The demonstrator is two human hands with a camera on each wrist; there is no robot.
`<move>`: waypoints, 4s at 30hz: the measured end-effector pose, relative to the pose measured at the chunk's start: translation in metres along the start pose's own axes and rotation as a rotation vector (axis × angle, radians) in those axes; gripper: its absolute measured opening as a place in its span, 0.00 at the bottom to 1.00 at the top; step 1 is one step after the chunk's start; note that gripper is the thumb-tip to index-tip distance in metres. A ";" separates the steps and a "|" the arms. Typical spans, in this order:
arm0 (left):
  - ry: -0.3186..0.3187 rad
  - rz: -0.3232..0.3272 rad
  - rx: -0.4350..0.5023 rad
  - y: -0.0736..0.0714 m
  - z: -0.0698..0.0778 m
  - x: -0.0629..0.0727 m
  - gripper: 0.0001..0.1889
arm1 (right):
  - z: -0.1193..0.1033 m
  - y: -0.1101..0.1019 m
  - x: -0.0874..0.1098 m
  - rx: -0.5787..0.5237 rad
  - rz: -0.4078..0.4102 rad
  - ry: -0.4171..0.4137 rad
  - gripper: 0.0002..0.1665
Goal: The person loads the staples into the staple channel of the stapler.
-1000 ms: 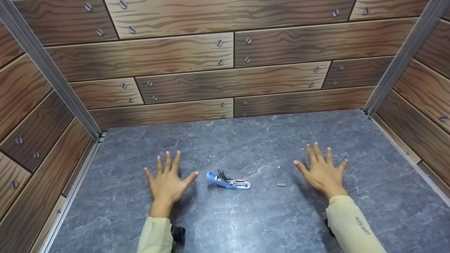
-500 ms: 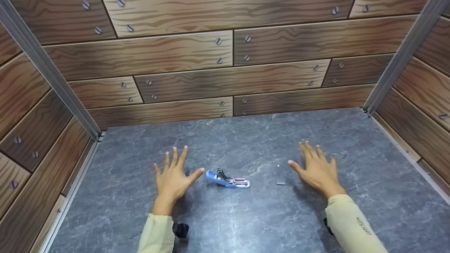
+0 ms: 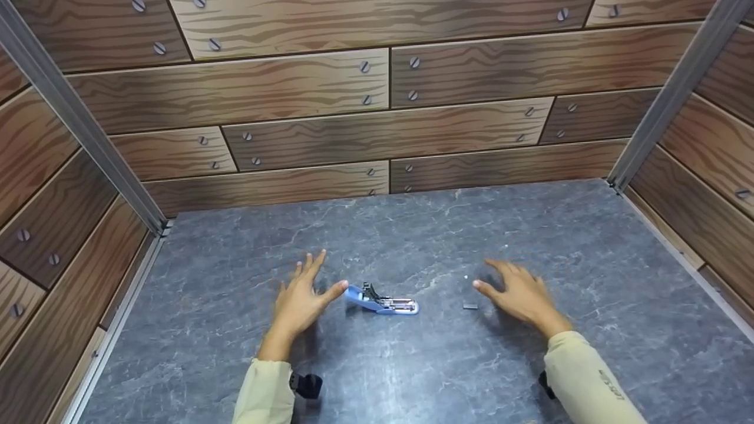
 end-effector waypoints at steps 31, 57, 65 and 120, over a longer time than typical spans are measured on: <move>-0.005 -0.115 0.490 0.028 -0.009 -0.003 0.34 | -0.004 0.027 0.002 -0.199 -0.119 -0.077 0.19; 0.000 -0.127 0.580 0.035 -0.010 -0.005 0.23 | -0.002 0.028 -0.003 -0.091 -0.100 -0.116 0.06; 0.019 -0.100 0.582 0.037 -0.008 -0.007 0.19 | -0.004 0.029 -0.003 -0.081 -0.106 -0.120 0.05; 0.021 -0.102 0.557 0.038 -0.009 -0.006 0.17 | -0.088 0.071 -0.035 -0.263 -0.185 -0.185 0.03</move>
Point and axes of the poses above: each hand's wrist, its own x-axis away from the middle knuckle, its own y-axis out of the palm, z = x × y, the point moved 1 cm from there along -x, towards the middle knuckle, and after that the axes turned 3 degrees about -x, right-handed, at the moved point
